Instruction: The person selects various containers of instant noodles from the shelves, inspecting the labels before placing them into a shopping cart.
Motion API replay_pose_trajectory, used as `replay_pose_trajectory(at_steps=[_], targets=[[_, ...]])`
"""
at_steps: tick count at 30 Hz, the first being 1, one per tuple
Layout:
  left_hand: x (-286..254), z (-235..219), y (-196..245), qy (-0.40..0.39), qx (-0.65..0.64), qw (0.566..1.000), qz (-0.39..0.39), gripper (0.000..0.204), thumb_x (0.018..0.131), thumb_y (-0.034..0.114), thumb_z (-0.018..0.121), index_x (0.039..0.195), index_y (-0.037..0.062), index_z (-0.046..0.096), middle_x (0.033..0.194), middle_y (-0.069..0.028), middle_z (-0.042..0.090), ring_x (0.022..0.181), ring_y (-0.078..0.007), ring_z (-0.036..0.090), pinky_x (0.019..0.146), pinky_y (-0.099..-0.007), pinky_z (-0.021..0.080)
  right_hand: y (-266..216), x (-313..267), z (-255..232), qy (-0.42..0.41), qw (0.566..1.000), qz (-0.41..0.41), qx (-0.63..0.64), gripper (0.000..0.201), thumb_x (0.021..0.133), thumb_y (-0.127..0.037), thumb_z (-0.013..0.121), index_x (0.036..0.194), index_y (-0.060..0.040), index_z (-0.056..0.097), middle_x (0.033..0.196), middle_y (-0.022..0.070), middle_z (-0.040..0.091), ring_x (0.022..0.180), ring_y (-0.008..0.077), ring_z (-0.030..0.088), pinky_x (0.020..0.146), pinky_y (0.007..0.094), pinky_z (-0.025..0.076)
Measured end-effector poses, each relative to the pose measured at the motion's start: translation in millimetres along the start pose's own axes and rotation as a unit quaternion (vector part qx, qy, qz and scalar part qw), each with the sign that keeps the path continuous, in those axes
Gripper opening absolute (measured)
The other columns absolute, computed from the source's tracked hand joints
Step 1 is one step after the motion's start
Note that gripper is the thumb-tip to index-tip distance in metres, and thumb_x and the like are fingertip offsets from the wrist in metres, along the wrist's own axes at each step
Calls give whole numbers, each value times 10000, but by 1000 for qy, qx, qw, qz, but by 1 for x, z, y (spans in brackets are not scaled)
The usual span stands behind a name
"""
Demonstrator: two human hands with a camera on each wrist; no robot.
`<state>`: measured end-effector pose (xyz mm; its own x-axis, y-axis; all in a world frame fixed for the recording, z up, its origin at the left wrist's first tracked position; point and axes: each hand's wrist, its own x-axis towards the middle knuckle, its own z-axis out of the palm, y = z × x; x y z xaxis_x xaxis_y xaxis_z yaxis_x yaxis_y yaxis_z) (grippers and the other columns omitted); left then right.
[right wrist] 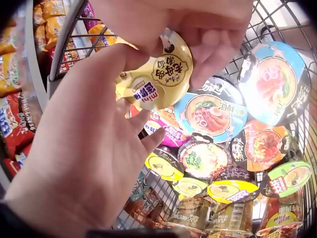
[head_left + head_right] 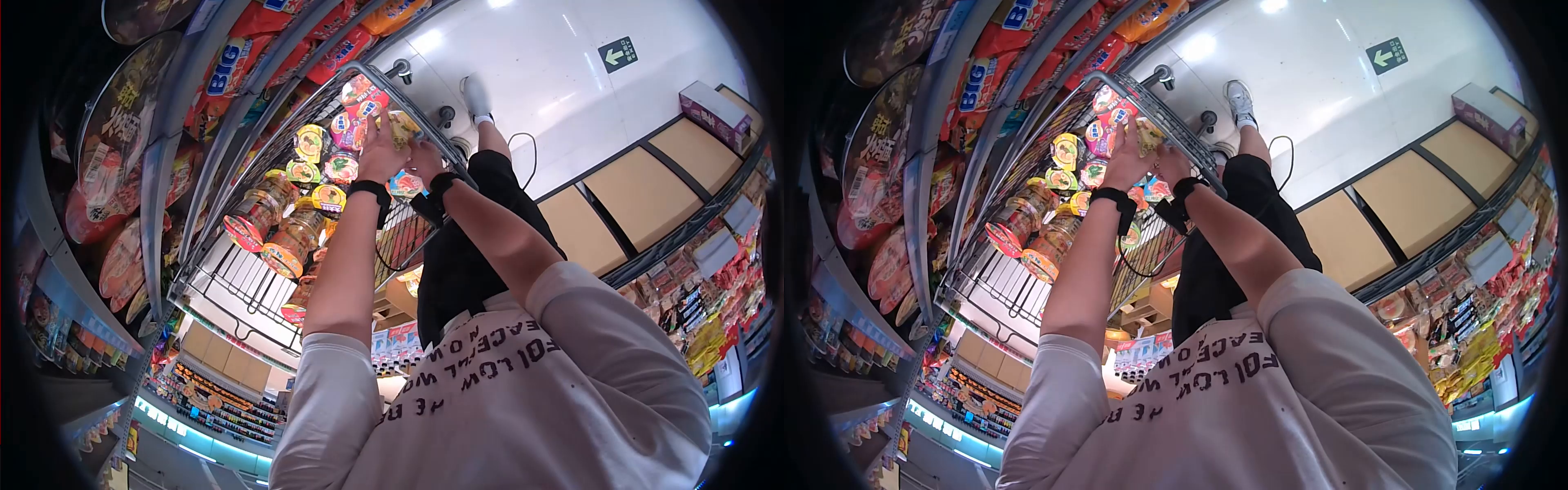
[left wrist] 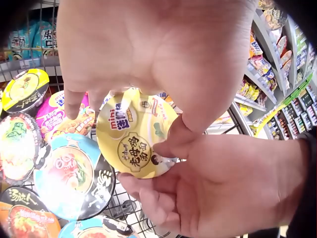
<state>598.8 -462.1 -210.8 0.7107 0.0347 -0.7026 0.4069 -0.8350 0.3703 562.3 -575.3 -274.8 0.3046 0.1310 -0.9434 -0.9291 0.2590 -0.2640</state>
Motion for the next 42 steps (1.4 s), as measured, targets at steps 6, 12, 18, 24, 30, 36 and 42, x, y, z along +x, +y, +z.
replay_pose_trajectory(at_steps=[6, 12, 18, 24, 30, 36, 42], targets=[[-11, -5, 6, -43, -81, 994, -56, 962, 755, 345, 636, 1464, 122, 25, 1453, -329, 74, 1260, -440, 356, 992, -389, 390, 25, 30, -17, -8, 996, -24, -84, 356, 923, -366, 461, 973, -30, 565, 769, 79, 638, 622, 178, 634, 567, 299, 496], [-9, 21, -17, 7, -147, 986, -75, 976, 753, 348, 640, 1461, 120, 7, 1432, -343, 145, 1286, -446, 313, 1013, -415, 369, -25, -12, 1, 48, 917, -67, -390, 407, 925, -383, 414, 950, -20, 595, 788, 117, 674, 653, 219, 666, 637, 329, 510], [-27, 37, -34, -48, -46, 996, -54, 945, 753, 317, 641, 1456, 94, 51, 1442, -320, 152, 1272, -471, 312, 1036, -436, 331, 4, 24, -1, 107, 882, -125, -442, 419, 921, -373, 440, 846, 0, 615, 763, 129, 663, 590, 238, 647, 609, 355, 518], [-44, 49, -30, -152, 7, 983, -105, 944, 754, 361, 658, 1463, 146, 74, 1495, -243, 18, 1258, -446, 368, 1036, -442, 344, -13, -5, 12, 77, 948, -80, -297, 369, 905, -317, 505, 803, 15, 631, 670, 110, 653, 552, 194, 638, 536, 330, 509], [-53, 79, -37, -159, 112, 977, -90, 1016, 719, 350, 703, 1462, 132, 45, 1489, -252, -75, 1265, -373, 398, 1059, -418, 316, 15, 17, 5, 40, 986, -59, -149, 352, 919, -303, 521, 788, 16, 592, 632, 74, 613, 527, 152, 601, 501, 247, 488], [-65, 67, -27, -189, 55, 972, -130, 1029, 705, 437, 697, 1463, 139, 70, 1509, -190, -64, 1289, -445, 321, 1038, -415, 352, 15, 26, -5, 0, 983, -31, -182, 392, 925, -361, 502, 825, 10, 582, 662, 80, 630, 532, 146, 604, 482, 254, 474], [-66, 66, -30, -215, 53, 964, -147, 973, 722, 480, 666, 1464, 184, 110, 1525, -122, -60, 1284, -444, 328, 1007, -431, 394, 9, 29, -11, -19, 980, -10, -200, 371, 928, -375, 488, 849, -26, 586, 659, 51, 630, 528, 125, 598, 442, 241, 426]])
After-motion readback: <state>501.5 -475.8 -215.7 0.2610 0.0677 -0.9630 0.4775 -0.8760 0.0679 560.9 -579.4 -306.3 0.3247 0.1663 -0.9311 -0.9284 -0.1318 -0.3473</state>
